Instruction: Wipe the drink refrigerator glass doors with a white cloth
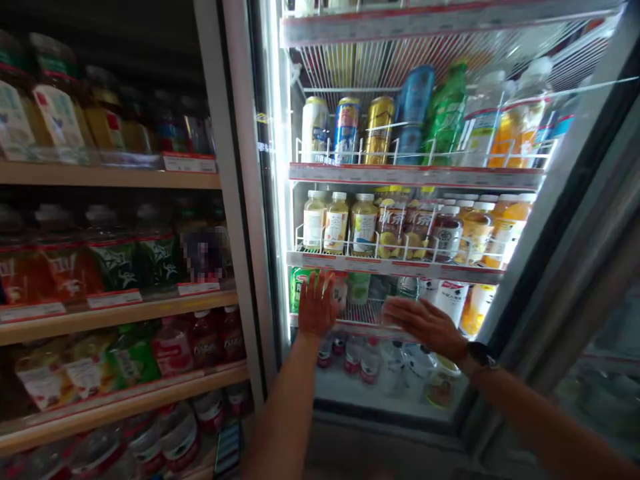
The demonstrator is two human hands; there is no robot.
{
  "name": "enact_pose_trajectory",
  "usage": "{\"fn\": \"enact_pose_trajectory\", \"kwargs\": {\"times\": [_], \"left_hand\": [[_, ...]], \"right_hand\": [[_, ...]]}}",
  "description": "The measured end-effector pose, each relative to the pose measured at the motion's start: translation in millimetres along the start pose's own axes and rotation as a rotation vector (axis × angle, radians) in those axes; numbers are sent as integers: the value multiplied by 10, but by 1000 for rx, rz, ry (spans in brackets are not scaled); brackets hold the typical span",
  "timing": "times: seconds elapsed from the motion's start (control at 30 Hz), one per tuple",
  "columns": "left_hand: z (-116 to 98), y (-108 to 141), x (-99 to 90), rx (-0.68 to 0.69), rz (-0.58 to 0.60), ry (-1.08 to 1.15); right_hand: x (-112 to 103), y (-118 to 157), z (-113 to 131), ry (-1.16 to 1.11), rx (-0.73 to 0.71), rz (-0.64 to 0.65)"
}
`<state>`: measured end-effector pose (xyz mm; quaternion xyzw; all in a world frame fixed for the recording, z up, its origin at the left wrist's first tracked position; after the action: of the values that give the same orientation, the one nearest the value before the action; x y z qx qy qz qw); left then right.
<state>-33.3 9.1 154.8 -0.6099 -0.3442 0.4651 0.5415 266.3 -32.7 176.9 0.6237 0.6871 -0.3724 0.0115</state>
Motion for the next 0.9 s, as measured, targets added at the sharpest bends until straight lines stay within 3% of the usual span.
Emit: {"fn": "enact_pose_trajectory", "kwargs": {"times": [0.13,0.23,0.37,0.67,0.8,0.9], "left_hand": [[-5,-21,9,2,-35,5],[-8,-27,18,-6,-30,20],[1,-21,33,-4,-19,9],[3,-7,40,-15,-19,5],[12,18,72,-30,-10,27],[4,22,72,-20,-2,14]], "right_hand": [[-356,63,-679,64,187,-61],[-387,115,-781,101,287,-169],[-159,218,-398,126,287,-228],[413,893,661,3,154,-59],[398,906,727,-81,45,29],[238,511,441,-114,7,28]]}}
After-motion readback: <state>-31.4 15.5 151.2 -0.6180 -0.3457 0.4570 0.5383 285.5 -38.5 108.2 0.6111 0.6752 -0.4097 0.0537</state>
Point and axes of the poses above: each hand's wrist, its own y-axis away from the middle knuckle, its own x-axis out of the palm, z = x × y, the point moved 1 cm from there along -y, towards the middle knuckle, and after that the axes turned 9 degrees about -x, right-handed, at the moved point
